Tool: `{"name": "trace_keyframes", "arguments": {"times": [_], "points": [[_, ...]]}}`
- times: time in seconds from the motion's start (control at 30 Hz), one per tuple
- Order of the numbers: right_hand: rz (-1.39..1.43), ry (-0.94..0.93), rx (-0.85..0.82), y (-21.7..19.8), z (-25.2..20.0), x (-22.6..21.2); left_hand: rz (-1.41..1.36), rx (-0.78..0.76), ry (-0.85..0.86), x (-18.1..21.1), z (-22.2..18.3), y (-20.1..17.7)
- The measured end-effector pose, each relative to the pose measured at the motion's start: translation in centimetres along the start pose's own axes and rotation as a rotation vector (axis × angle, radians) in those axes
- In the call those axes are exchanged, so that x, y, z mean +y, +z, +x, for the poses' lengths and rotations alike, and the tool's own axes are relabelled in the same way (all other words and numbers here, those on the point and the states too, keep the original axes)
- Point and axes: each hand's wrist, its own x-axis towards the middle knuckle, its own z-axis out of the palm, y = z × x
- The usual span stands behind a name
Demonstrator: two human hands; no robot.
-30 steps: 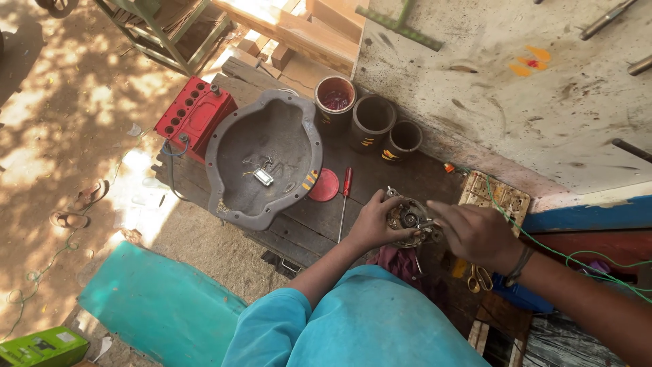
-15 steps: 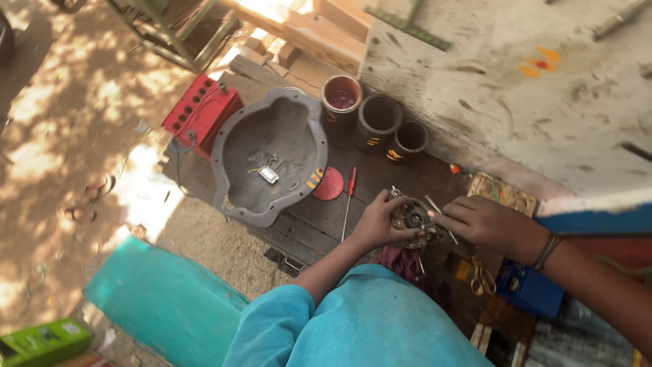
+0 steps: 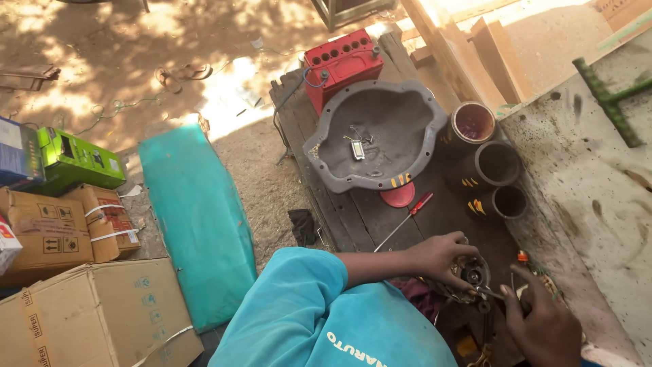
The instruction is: The person is repairing and reassembling an automotive alternator at a workbench using various hand tools.
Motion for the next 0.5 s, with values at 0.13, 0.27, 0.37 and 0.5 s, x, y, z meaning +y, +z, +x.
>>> {"name": "trace_keyframes", "arguments": {"times": [0.13, 0.27, 0.37, 0.5], "points": [[0.214, 0.036, 0.018, -0.9, 0.4, -0.3, 0.009, -0.013, -0.015, -0.3, 0.0, 0.1], [0.326, -0.246, -0.007, -1.6, 0.8, 2.0, 0.009, 0.024, 0.021, -0.6, 0.1, 0.2], [0.404, -0.519, -0.056, -3.5, 1.2, 2.4, -0.048, 0.021, 0.051, 0.5, -0.3, -0.8], [-0.096, -0.764, -0.070, -5.9, 1.6, 2.6, -0.003, -0.021, 0.117, 1.6, 0.4, -2.4]]}}
